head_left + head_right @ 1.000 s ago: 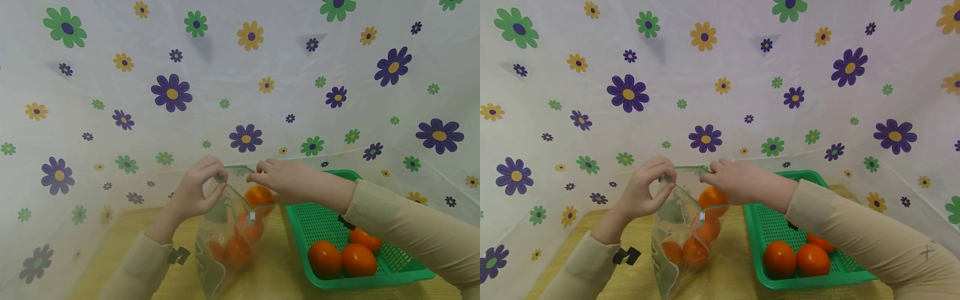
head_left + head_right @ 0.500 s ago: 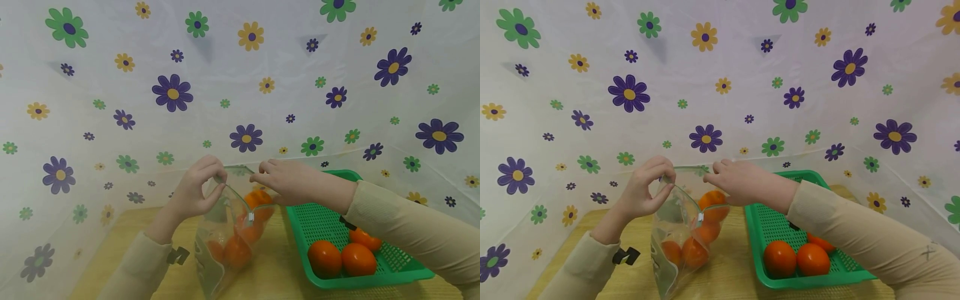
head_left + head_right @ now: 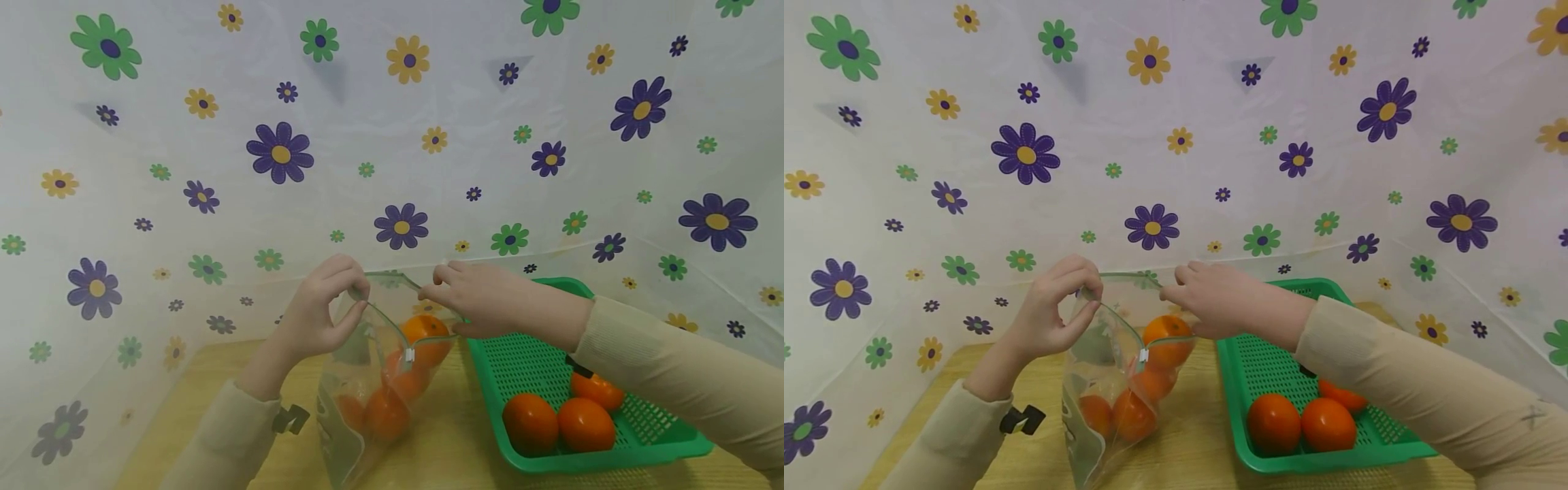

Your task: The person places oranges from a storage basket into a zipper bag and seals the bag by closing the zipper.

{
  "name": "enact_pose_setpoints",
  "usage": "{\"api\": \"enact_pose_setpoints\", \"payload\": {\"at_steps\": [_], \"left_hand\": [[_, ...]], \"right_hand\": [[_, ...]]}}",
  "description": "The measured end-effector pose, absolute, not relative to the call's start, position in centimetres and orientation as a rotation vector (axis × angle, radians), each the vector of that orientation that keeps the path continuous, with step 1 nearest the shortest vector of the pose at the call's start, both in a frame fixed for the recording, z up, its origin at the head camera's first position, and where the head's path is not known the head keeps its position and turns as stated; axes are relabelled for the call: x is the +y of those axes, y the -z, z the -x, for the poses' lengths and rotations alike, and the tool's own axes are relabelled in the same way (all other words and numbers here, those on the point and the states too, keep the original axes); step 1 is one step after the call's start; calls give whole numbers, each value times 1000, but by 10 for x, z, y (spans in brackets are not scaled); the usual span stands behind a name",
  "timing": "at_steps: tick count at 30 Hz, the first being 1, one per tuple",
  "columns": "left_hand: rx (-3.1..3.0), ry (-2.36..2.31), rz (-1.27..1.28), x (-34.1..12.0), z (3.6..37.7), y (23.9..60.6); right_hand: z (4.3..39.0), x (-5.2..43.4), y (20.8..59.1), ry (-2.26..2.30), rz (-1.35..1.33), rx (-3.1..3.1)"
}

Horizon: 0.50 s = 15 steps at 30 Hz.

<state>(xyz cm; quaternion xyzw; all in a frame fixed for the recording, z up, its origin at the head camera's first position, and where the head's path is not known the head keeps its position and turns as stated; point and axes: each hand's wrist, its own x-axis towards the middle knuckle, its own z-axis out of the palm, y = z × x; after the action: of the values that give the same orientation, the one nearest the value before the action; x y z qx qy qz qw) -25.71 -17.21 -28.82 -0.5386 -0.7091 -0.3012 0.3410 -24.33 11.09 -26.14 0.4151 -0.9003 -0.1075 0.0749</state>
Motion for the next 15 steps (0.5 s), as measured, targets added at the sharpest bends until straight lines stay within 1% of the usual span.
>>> {"api": "enact_pose_setpoints", "payload": {"at_steps": [15], "left_hand": [[-1851, 799, 1404, -173, 258, 289]], "right_hand": [[242, 126, 265, 353, -1195, -2733]]}}
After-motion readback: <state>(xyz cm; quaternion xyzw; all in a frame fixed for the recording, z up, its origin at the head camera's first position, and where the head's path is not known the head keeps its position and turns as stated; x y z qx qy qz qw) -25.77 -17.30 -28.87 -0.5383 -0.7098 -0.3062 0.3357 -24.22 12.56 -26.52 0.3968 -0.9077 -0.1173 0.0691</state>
